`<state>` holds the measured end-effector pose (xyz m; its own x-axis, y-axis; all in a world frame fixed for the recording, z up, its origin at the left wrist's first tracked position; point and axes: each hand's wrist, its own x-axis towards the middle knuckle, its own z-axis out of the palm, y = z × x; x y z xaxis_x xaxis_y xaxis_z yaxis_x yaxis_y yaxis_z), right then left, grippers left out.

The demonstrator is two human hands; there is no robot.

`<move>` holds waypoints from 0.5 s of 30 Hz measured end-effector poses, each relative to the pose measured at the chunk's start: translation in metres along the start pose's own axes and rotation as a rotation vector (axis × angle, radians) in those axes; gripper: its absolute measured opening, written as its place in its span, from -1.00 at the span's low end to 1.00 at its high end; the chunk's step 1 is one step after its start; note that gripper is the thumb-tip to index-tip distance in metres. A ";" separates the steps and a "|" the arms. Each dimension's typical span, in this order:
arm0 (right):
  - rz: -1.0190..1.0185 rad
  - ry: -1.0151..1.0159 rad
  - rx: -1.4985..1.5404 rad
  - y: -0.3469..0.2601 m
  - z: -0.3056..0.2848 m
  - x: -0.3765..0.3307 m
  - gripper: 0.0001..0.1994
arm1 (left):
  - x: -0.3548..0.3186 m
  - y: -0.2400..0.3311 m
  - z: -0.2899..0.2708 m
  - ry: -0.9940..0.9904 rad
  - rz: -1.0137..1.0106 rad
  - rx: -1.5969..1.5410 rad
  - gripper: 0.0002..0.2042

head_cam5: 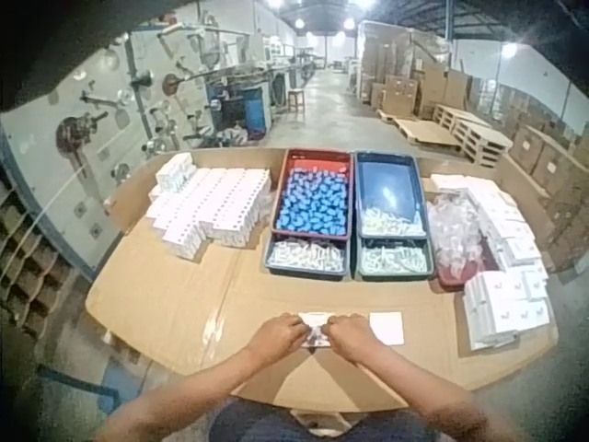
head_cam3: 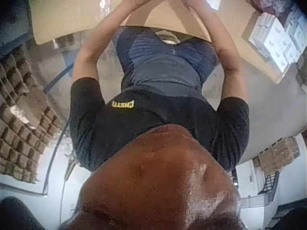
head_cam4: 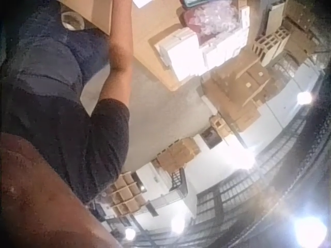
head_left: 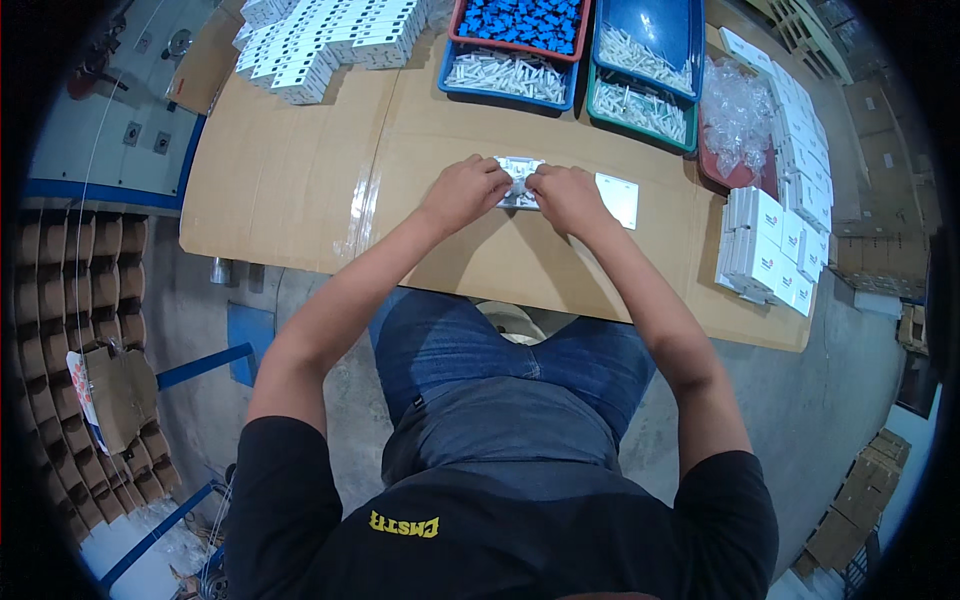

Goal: Picking small components from bins, placing them into plastic bags, and packing them into white boxes.

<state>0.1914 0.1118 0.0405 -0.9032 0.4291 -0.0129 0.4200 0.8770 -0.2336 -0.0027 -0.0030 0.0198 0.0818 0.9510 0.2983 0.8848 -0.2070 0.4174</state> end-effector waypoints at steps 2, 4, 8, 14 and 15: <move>0.001 0.001 -0.014 -0.002 -0.004 -0.001 -0.87 | 0.003 0.003 -0.004 -0.050 -0.009 0.011 -0.87; -0.001 0.004 -0.026 -0.005 -0.004 -0.004 -0.87 | 0.007 0.008 -0.004 -0.097 -0.093 0.012 -0.90; 0.044 0.003 -0.059 -0.012 -0.004 -0.007 -0.86 | 0.007 0.012 -0.006 -0.101 -0.083 0.020 -0.91; 0.007 0.068 -0.105 -0.017 0.003 -0.018 -0.86 | 0.003 0.011 -0.008 -0.117 -0.092 0.087 -0.89; -0.001 0.081 -0.108 -0.018 0.003 -0.019 -0.86 | 0.002 0.010 -0.009 -0.128 -0.067 0.093 -0.88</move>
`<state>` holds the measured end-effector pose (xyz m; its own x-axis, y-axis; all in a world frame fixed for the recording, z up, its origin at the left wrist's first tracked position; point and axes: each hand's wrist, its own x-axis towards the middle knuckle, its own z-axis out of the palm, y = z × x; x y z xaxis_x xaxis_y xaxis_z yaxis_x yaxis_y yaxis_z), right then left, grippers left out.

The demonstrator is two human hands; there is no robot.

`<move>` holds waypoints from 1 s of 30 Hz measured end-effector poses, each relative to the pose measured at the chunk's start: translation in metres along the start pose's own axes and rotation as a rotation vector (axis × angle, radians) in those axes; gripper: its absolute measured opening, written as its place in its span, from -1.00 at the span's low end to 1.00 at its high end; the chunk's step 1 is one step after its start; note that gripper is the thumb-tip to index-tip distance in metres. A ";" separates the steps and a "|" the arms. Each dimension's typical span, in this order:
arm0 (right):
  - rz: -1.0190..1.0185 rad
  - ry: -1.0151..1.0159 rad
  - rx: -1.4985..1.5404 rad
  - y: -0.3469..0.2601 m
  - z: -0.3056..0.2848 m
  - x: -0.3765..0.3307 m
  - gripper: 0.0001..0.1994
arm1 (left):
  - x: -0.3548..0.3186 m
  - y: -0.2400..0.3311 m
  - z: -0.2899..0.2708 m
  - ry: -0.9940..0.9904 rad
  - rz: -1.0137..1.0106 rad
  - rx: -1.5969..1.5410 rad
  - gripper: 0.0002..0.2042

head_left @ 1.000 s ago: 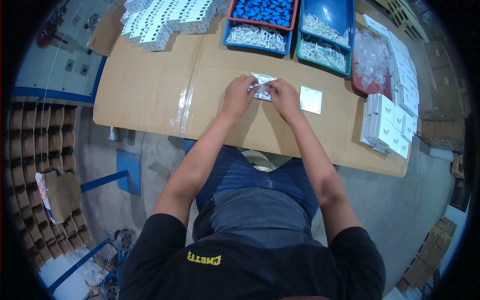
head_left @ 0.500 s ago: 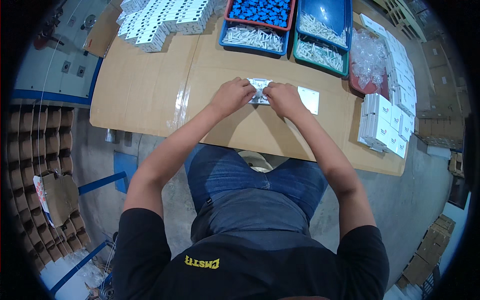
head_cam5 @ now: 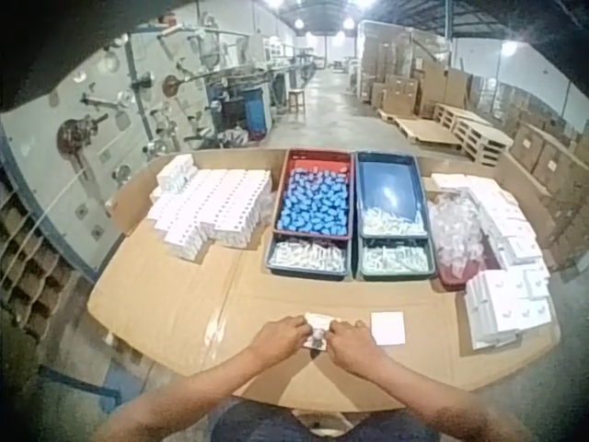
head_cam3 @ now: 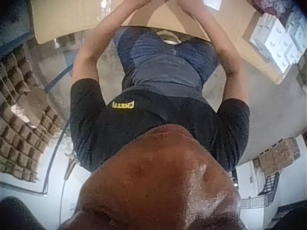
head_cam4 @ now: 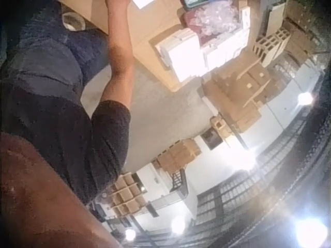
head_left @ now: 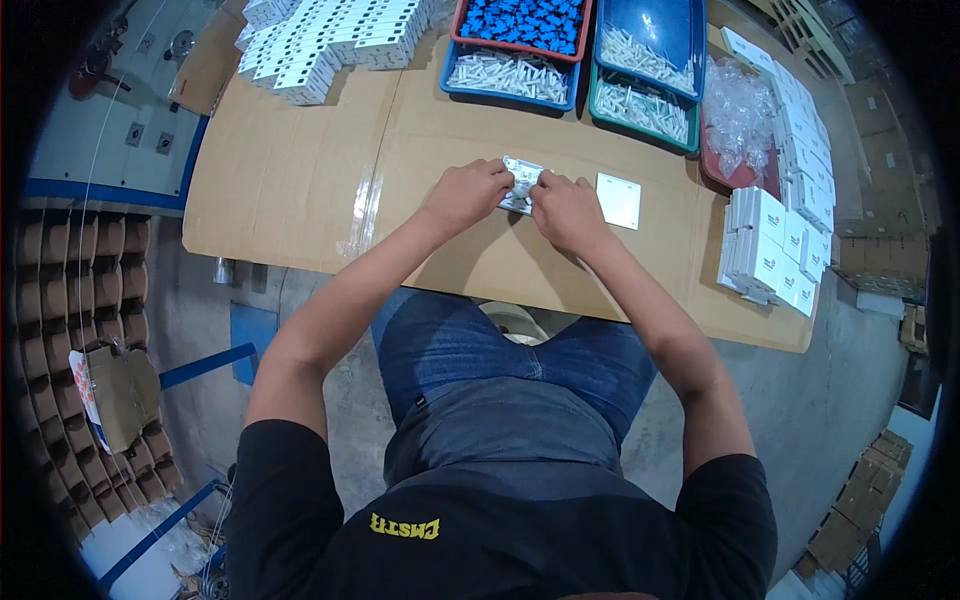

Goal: Picking small components from bins, placing them into plastic bags, and packing them into white boxes.

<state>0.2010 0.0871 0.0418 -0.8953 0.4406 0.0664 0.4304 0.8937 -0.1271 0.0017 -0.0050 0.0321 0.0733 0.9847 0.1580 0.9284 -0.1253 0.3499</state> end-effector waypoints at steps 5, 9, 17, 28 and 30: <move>-0.070 0.031 -0.047 0.002 -0.001 -0.003 -0.85 | -0.006 0.007 -0.011 0.021 0.101 0.002 -0.78; -0.168 -0.045 0.048 0.014 -0.002 0.001 -0.82 | -0.010 0.002 -0.005 0.002 0.119 0.038 -0.67; -0.160 -0.012 0.250 0.028 -0.003 -0.011 -0.83 | -0.017 0.003 0.006 0.046 0.150 0.111 -0.66; 0.191 -0.037 0.608 0.024 0.013 -0.007 -0.86 | -0.022 0.005 0.012 0.119 0.163 0.060 -0.72; 0.076 0.014 0.469 0.024 0.010 -0.009 -0.88 | -0.021 0.008 0.009 0.100 0.147 0.054 -0.72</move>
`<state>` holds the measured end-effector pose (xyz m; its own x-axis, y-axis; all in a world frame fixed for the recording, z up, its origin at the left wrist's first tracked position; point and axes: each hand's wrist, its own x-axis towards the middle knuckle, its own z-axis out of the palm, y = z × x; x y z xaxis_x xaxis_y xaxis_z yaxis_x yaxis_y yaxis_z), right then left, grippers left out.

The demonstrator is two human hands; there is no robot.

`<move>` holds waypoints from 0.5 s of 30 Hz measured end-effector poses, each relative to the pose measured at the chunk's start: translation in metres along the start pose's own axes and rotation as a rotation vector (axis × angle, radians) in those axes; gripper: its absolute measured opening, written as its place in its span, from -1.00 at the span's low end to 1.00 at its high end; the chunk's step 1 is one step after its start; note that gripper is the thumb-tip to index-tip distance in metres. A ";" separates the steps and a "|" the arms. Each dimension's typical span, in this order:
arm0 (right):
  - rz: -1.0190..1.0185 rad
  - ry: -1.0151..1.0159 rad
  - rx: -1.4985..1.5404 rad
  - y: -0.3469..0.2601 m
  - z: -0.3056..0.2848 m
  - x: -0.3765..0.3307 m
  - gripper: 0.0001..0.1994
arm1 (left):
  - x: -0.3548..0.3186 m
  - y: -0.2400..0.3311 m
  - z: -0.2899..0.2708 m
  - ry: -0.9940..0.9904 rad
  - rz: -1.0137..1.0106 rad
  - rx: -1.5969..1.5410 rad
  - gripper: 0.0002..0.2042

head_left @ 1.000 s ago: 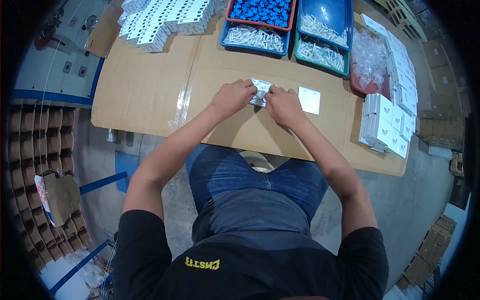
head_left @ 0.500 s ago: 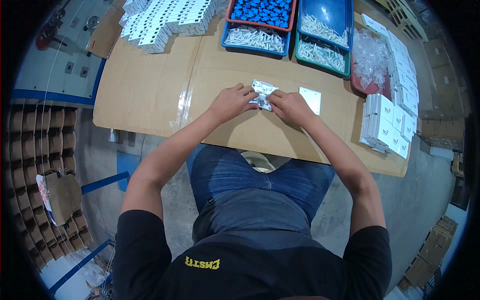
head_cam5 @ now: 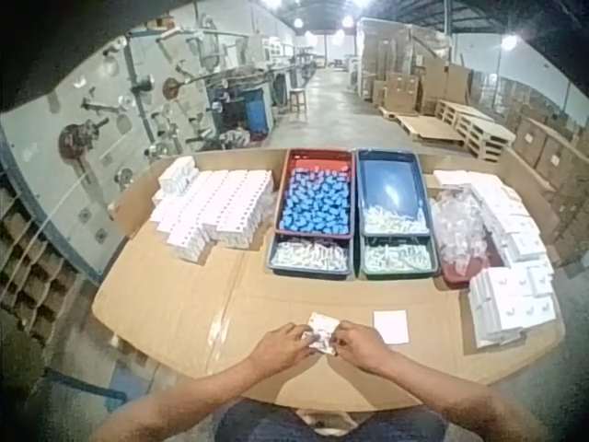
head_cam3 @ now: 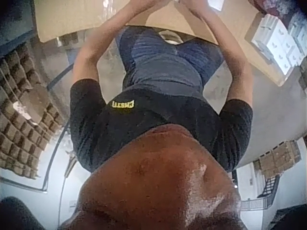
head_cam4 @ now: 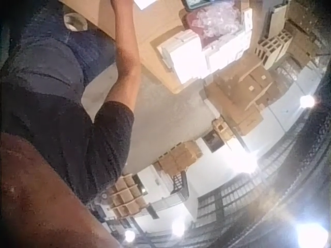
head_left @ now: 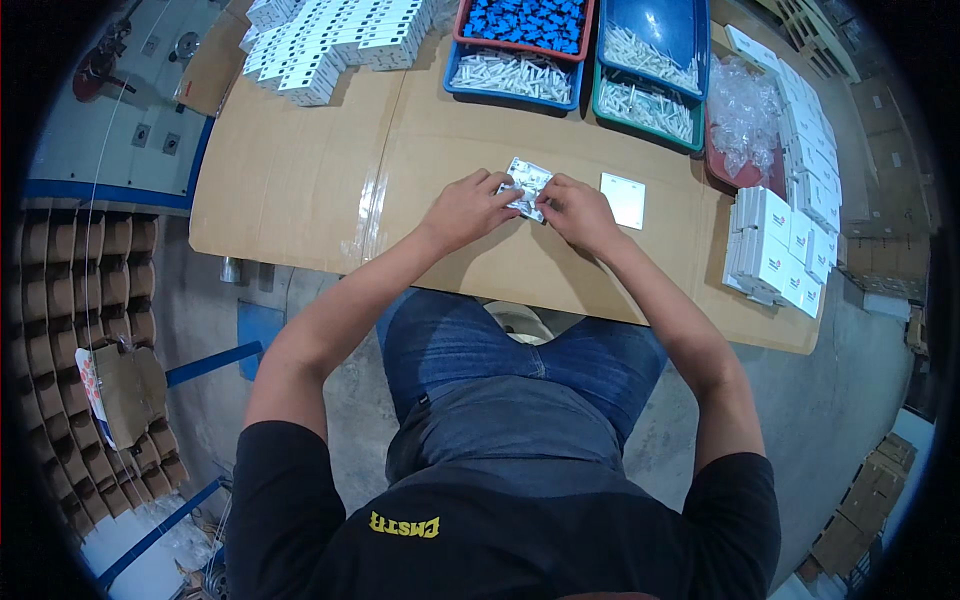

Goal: Picking small components from bins, placing them into plastic bags, and packing them into white boxes.

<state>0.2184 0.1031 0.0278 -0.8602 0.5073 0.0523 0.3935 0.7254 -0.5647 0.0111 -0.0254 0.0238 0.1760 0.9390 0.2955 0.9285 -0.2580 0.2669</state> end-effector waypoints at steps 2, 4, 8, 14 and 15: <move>-0.039 -0.023 -0.132 -0.016 -0.007 0.001 -0.87 | 0.000 0.000 -0.003 -0.010 -0.019 -0.011 -0.72; -0.078 -0.043 -0.260 -0.020 -0.010 0.001 -0.86 | 0.001 -0.001 -0.004 -0.061 -0.051 -0.061 -0.70; -0.127 -0.137 -0.371 -0.023 -0.016 0.001 -0.83 | 0.002 -0.003 -0.001 -0.039 -0.079 -0.133 -0.68; -0.116 -0.121 -0.334 -0.024 -0.014 -0.009 -0.80 | -0.001 -0.007 0.002 0.019 -0.061 -0.136 -0.48; -0.085 -0.088 -0.287 -0.023 -0.013 -0.010 -0.79 | -0.001 -0.009 0.002 0.022 -0.074 -0.171 -0.42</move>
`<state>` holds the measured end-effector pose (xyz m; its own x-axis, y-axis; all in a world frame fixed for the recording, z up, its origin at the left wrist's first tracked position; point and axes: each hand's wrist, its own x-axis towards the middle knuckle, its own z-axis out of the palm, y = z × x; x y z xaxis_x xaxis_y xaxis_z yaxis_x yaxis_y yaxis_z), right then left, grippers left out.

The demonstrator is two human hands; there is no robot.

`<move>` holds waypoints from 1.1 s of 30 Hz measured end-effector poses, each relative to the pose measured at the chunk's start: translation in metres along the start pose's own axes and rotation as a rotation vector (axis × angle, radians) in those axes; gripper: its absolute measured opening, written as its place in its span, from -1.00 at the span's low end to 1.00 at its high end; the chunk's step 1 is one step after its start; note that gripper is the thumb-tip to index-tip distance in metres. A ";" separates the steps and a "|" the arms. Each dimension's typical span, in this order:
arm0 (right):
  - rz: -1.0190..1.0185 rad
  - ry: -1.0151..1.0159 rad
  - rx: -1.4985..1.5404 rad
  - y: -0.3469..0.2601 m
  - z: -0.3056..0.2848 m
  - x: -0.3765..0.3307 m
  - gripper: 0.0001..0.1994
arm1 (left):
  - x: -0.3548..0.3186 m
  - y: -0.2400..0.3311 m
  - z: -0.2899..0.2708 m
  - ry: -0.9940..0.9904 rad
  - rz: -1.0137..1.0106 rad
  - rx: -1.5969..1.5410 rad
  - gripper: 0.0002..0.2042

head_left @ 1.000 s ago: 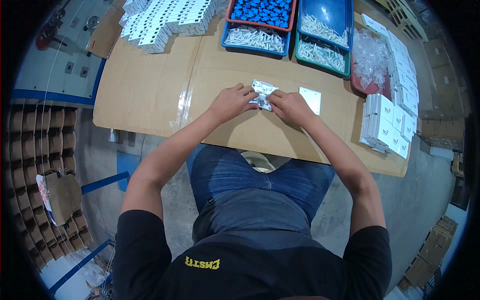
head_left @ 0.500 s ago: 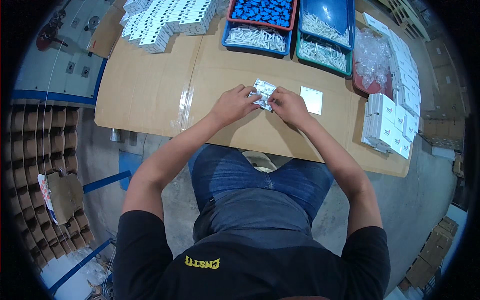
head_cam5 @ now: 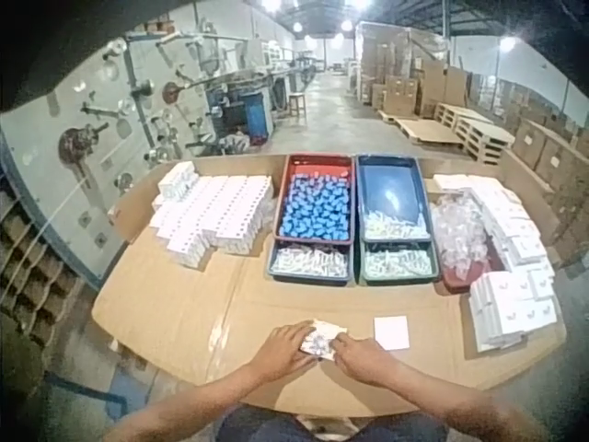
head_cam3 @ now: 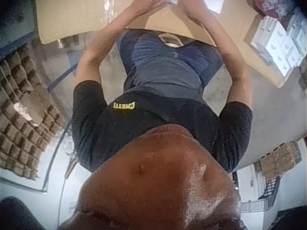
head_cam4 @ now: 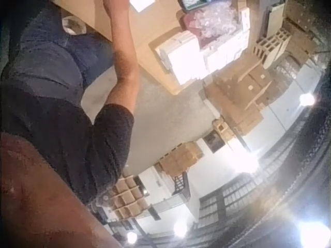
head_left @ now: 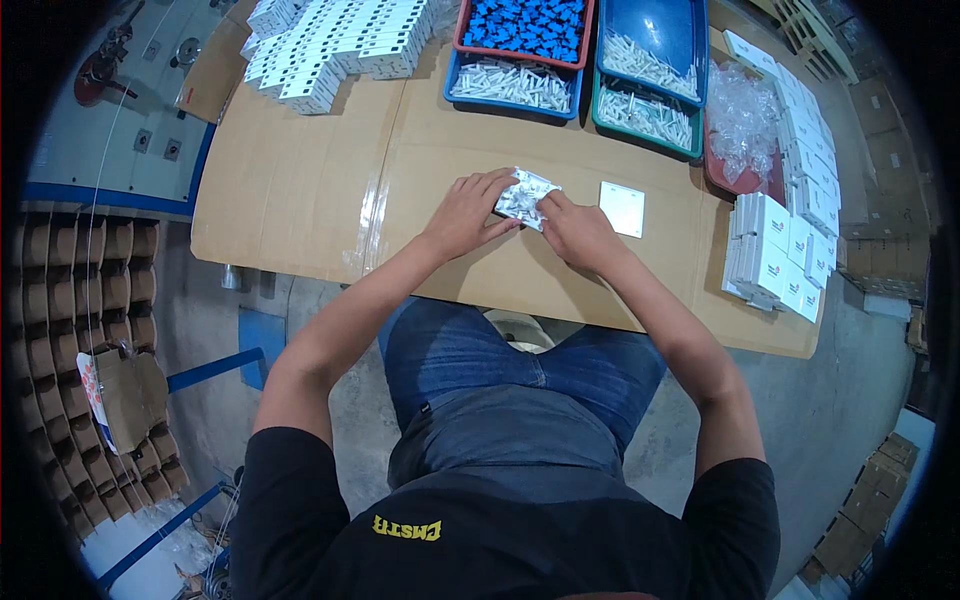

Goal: Picking small components from bins, placing them into plastic bags, and packing them into white boxes.

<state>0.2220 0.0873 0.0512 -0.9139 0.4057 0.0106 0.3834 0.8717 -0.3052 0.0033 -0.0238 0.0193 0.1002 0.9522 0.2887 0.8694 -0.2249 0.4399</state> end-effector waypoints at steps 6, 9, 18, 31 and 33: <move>-0.083 0.030 0.028 0.009 0.001 -0.003 -0.80 | 0.008 -0.004 -0.001 -0.020 -0.066 -0.106 -0.22; -0.053 -0.078 0.016 0.011 -0.003 0.003 -0.80 | 0.006 -0.008 0.006 0.013 -0.089 -0.061 -0.13; -0.051 0.041 0.215 0.033 -0.029 0.024 -0.83 | 0.015 -0.006 0.003 -0.032 -0.154 -0.034 -0.04; 0.223 0.521 -0.031 0.142 -0.113 0.210 -0.80 | 0.016 -0.005 0.002 -0.066 -0.224 0.035 0.01; 0.223 0.569 -0.162 0.171 -0.124 0.250 -0.80 | 0.017 -0.004 0.000 -0.080 -0.236 0.020 -0.01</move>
<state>0.0757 0.3721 0.1196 -0.6126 0.6263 0.4821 0.6128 0.7616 -0.2108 0.0013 -0.0063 0.0226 -0.0692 0.9913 0.1120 0.8825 0.0085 0.4703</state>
